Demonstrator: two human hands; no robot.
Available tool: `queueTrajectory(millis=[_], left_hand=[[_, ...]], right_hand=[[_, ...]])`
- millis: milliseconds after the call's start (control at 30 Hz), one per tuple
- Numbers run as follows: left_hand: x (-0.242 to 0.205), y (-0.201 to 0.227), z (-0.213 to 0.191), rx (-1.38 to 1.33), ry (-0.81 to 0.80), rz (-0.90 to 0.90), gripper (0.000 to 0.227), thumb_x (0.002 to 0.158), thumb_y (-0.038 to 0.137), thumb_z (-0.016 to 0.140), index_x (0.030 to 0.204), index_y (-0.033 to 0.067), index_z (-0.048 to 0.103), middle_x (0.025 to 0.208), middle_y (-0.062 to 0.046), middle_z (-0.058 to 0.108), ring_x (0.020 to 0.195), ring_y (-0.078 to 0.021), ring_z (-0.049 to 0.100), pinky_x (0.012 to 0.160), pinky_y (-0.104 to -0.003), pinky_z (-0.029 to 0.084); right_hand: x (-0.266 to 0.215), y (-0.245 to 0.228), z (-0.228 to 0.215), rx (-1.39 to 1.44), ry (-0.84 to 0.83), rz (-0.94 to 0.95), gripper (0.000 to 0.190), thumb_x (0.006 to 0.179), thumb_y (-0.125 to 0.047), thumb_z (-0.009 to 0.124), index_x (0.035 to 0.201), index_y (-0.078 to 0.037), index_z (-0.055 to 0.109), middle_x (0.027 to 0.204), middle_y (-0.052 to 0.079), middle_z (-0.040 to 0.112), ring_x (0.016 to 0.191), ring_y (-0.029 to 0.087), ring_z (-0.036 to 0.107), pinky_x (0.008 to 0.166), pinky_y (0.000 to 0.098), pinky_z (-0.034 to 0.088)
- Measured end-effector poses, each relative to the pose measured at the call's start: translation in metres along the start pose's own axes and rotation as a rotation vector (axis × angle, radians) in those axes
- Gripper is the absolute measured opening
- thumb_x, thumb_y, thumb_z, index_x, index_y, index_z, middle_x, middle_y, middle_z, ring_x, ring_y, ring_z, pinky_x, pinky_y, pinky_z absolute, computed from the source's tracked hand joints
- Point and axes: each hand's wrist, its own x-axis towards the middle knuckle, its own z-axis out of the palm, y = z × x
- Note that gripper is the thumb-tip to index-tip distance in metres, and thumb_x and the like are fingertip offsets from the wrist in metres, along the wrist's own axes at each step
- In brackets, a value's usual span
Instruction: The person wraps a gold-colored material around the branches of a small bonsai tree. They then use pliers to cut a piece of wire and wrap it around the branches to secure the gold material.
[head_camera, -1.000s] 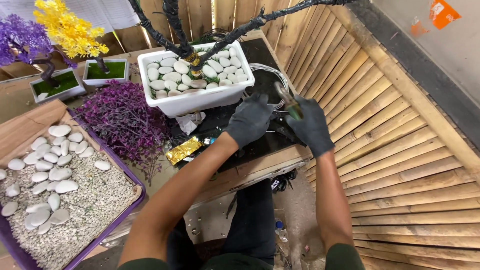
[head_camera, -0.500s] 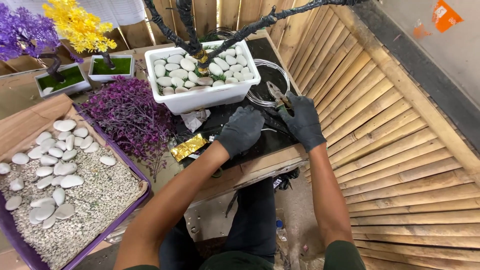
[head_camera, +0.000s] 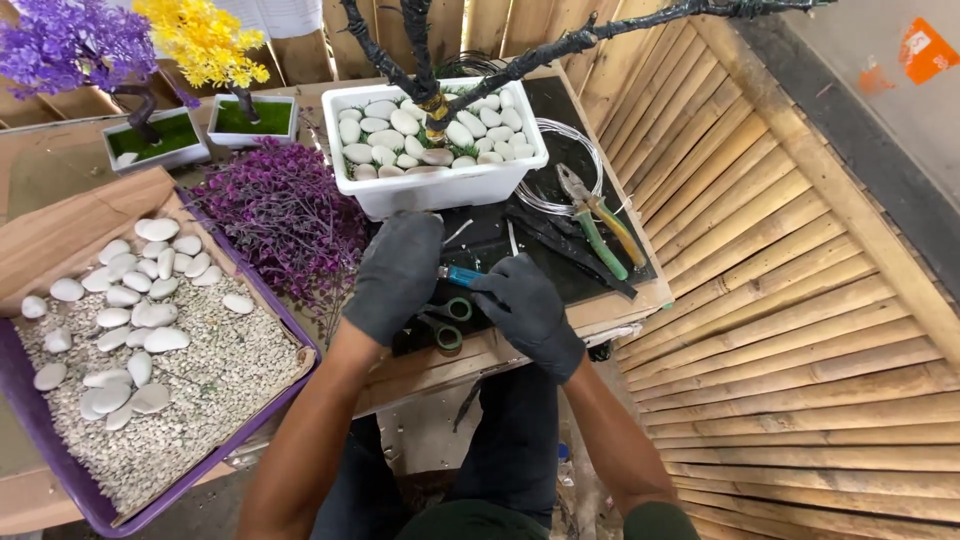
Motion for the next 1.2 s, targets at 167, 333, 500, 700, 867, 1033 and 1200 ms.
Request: queueTrajectory(millis=[167, 333, 500, 700, 867, 1033, 1200], left_hand=[[-0.03, 0.002, -0.038, -0.139, 0.109, 0.059, 0.017, 0.102, 0.033, 0.059, 0.11, 0.0217, 0.069, 0.095, -0.009, 0.065, 0.097, -0.0398, 0.067, 0.066, -0.048, 0.057], [-0.064, 0.019, -0.079, -0.738, 0.094, -0.095, 0.012, 0.096, 0.013, 0.066, 0.106, 0.0104, 0.073, 0.081, -0.013, 0.076, 0.086, -0.0233, 0.074, 0.073, -0.036, 0.057], [-0.08, 0.029, -0.087, -1.028, 0.166, -0.162, 0.014, 0.095, 0.011, 0.072, 0.108, 0.0076, 0.076, 0.09, -0.015, 0.077, 0.085, -0.0133, 0.068, 0.072, -0.034, 0.062], [-0.072, 0.023, -0.071, -0.798, 0.257, -0.086, 0.014, 0.095, 0.012, 0.07, 0.107, 0.0096, 0.076, 0.099, -0.018, 0.075, 0.1, -0.0298, 0.072, 0.087, -0.044, 0.058], [-0.041, 0.011, 0.011, -0.318, 0.149, 0.058, 0.018, 0.097, 0.029, 0.062, 0.112, 0.0242, 0.071, 0.104, -0.005, 0.069, 0.107, -0.0266, 0.067, 0.093, -0.041, 0.055], [-0.03, 0.021, 0.057, 0.03, 0.324, 0.29, 0.02, 0.098, 0.027, 0.063, 0.113, 0.0153, 0.071, 0.091, -0.011, 0.067, 0.09, -0.0309, 0.068, 0.079, -0.043, 0.06], [-0.031, 0.047, 0.027, 0.305, 0.489, 0.416, 0.036, 0.093, 0.036, 0.065, 0.122, 0.0144, 0.064, 0.1, -0.014, 0.062, 0.089, -0.0343, 0.065, 0.068, -0.044, 0.057]], right_hand=[[0.039, -0.043, 0.002, 0.052, -0.085, 0.04, 0.033, 0.093, -0.035, 0.07, 0.122, -0.022, 0.065, 0.099, 0.002, 0.058, 0.091, 0.033, 0.06, 0.069, 0.0427, 0.06], [0.067, -0.059, 0.013, 0.084, -0.001, -0.122, 0.021, 0.096, -0.029, 0.069, 0.098, -0.008, 0.068, 0.09, 0.018, 0.061, 0.083, 0.047, 0.055, 0.067, 0.0509, 0.058], [0.065, -0.022, 0.052, -0.206, -0.01, -0.357, 0.035, 0.085, -0.055, 0.072, 0.087, -0.021, 0.064, 0.09, 0.001, 0.054, 0.086, 0.024, 0.054, 0.07, 0.0387, 0.051], [0.042, -0.016, -0.01, 0.041, 0.172, 0.289, 0.01, 0.096, -0.03, 0.065, 0.1, -0.022, 0.069, 0.097, 0.004, 0.065, 0.103, 0.026, 0.064, 0.104, 0.0389, 0.048], [0.032, 0.003, -0.045, 0.196, 0.346, 0.497, 0.013, 0.1, -0.03, 0.061, 0.101, -0.02, 0.071, 0.085, 0.008, 0.067, 0.091, 0.029, 0.067, 0.086, 0.0405, 0.053], [0.038, 0.003, -0.067, 0.321, 0.467, 0.49, 0.009, 0.1, -0.023, 0.067, 0.099, -0.016, 0.072, 0.074, 0.007, 0.065, 0.078, 0.021, 0.064, 0.076, 0.0331, 0.053], [0.038, 0.009, -0.07, 0.505, 0.441, 0.564, 0.003, 0.094, -0.016, 0.073, 0.096, -0.013, 0.074, 0.072, 0.008, 0.068, 0.071, 0.014, 0.061, 0.068, 0.0326, 0.053]])
